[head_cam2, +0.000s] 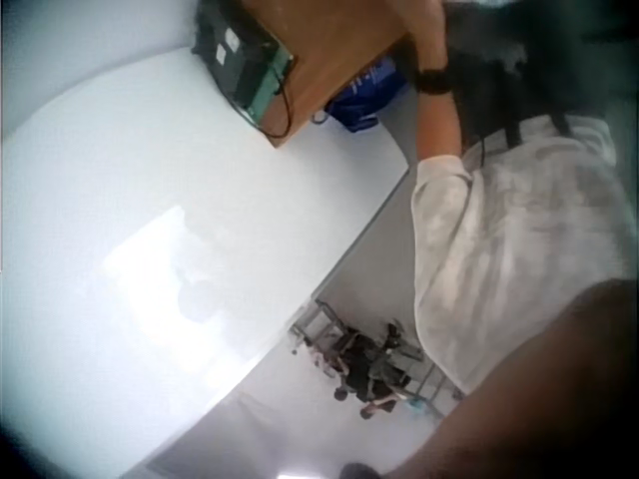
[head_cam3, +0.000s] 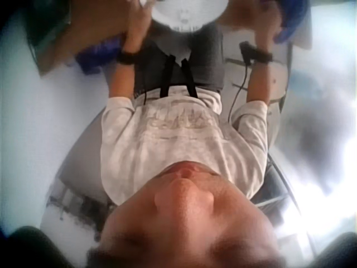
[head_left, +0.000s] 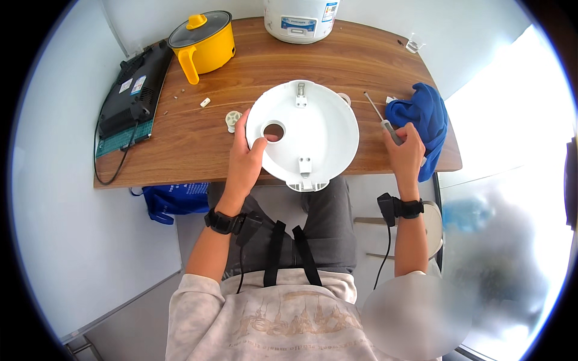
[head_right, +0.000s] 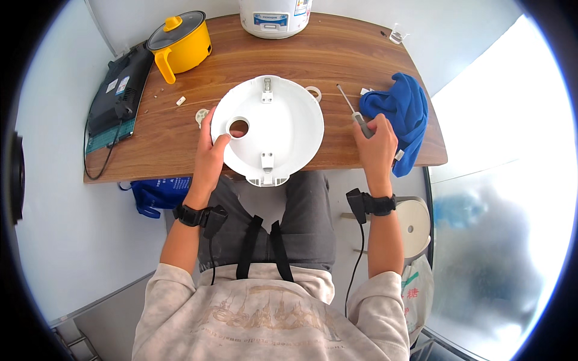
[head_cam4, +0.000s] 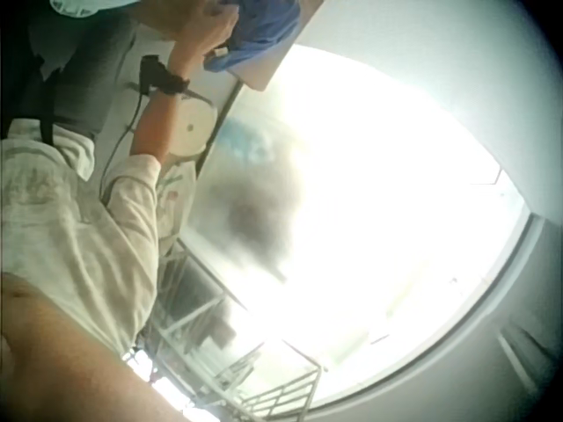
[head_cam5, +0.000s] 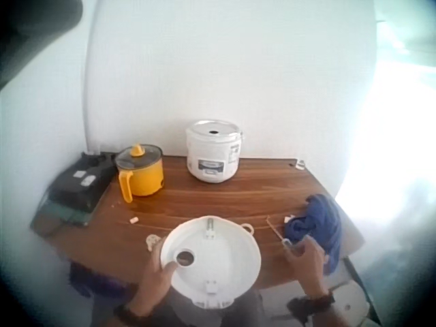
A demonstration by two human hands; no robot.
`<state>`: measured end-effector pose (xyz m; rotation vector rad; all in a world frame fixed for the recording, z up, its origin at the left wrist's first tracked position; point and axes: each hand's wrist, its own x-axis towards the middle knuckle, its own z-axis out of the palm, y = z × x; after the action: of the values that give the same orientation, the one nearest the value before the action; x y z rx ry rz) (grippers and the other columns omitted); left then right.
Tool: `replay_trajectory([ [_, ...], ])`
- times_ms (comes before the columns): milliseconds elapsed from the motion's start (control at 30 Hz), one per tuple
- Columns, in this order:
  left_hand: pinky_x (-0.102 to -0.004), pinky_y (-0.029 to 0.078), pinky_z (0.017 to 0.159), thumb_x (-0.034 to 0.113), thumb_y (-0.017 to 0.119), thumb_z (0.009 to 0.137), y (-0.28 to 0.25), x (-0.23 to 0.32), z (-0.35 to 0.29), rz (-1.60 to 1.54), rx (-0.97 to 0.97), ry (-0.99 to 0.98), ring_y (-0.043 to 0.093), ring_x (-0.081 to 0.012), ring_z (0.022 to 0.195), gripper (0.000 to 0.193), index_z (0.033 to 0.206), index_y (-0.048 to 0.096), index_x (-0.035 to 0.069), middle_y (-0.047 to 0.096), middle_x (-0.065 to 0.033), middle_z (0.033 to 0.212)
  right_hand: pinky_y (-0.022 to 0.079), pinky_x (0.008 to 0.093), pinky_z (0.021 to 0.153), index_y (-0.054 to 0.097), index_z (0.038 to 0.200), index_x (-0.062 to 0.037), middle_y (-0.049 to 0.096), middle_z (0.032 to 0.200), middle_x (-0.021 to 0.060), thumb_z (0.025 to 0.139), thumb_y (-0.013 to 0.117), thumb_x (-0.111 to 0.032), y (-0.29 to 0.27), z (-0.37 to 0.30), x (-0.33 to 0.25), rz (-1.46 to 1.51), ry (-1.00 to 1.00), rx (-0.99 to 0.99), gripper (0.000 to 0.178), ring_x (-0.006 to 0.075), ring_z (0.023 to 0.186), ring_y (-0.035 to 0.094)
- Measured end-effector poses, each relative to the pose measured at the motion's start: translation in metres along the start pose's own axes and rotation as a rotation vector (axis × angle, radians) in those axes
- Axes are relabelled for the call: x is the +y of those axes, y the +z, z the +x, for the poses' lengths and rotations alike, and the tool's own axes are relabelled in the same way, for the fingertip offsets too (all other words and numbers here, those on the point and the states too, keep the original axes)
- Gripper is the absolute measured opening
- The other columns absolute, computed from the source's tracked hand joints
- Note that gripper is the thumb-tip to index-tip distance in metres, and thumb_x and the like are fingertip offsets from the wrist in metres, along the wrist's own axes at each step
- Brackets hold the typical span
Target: The person disassembles a yellow electric kettle and a white rice cooker using a screwdriver. They remove screws from the kettle base, separate the lid, and then proceed to unscrew and separate parts of the rice cooker lid.
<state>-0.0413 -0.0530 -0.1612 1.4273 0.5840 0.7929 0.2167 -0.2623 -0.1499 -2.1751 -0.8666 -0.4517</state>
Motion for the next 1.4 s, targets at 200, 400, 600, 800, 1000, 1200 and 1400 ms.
replay_trajectory([
  [200,-0.0345,0.044,0.106,0.013,0.055,0.095,-0.001,0.003,0.000,0.136,0.033,0.023,0.057,-0.0244,0.124,0.062,0.153,0.034,0.001,0.055,-0.0166,0.139,0.048,0.0422,0.062,0.051,0.084,-0.0053,0.059,0.078,0.0113,0.087,0.076,-0.022,0.011,-0.010,0.000,-0.166,-0.075,-0.018,0.030,0.0347,0.069,0.060],
  [400,-0.0357,0.049,0.094,0.024,0.056,0.100,-0.013,-0.009,0.003,0.305,0.038,0.003,0.066,-0.0264,0.105,0.061,0.152,0.035,0.004,0.067,-0.0196,0.115,0.050,0.0430,0.061,0.053,0.090,-0.0094,0.061,0.086,0.0085,0.088,0.074,-0.025,0.021,-0.014,-0.003,-0.191,-0.122,0.013,0.026,0.0326,0.074,0.063],
  [600,-0.0339,0.051,0.070,0.022,0.058,0.101,-0.026,0.025,-0.008,0.404,0.076,-0.096,0.065,-0.0178,0.076,0.041,0.137,0.048,0.005,0.067,-0.0124,0.086,0.052,0.0436,0.068,0.057,0.098,-0.0087,0.062,0.096,0.0096,0.088,0.073,-0.023,0.023,-0.014,-0.003,-0.123,-0.088,0.022,0.023,0.0344,0.084,0.064],
  [800,-0.0343,0.049,0.070,0.009,0.067,0.092,-0.071,0.012,0.016,0.826,0.072,0.278,0.062,-0.0238,0.083,0.039,0.129,0.058,0.011,0.063,-0.0121,0.101,0.053,0.0445,0.072,0.059,0.105,-0.0072,0.061,0.104,0.0123,0.089,0.070,-0.018,0.024,-0.016,-0.002,-0.094,-0.106,0.034,0.022,0.0359,0.088,0.064],
  [1000,-0.0336,0.053,0.078,0.012,0.070,0.093,-0.073,0.018,0.038,1.054,0.026,0.390,0.063,-0.0250,0.093,0.045,0.136,0.057,0.011,0.065,-0.0134,0.117,0.053,0.0432,0.076,0.060,0.106,-0.0062,0.058,0.110,0.0134,0.088,0.070,-0.016,0.024,-0.016,0.002,-0.081,-0.119,0.064,0.024,0.0356,0.095,0.062],
  [1200,-0.0351,0.054,0.082,0.018,0.071,0.094,-0.073,0.021,0.045,0.946,-0.084,0.181,0.067,-0.0257,0.095,0.038,0.129,0.061,0.009,0.067,-0.0146,0.119,0.052,0.0414,0.082,0.060,0.108,-0.0041,0.057,0.111,0.0165,0.086,0.073,-0.014,0.022,-0.014,-0.004,-0.112,-0.275,0.244,0.028,0.0347,0.099,0.060],
  [1400,-0.0309,0.053,0.081,0.023,0.070,0.096,-0.092,0.022,0.022,0.683,0.030,0.094,0.066,-0.0175,0.091,0.033,0.123,0.061,0.006,0.068,-0.0085,0.111,0.049,0.0322,0.057,0.052,0.128,-0.0020,0.064,0.089,0.0112,0.097,0.066,-0.021,0.000,-0.038,-0.052,0.487,0.248,-0.282,0.039,0.0188,0.064,0.062],
])
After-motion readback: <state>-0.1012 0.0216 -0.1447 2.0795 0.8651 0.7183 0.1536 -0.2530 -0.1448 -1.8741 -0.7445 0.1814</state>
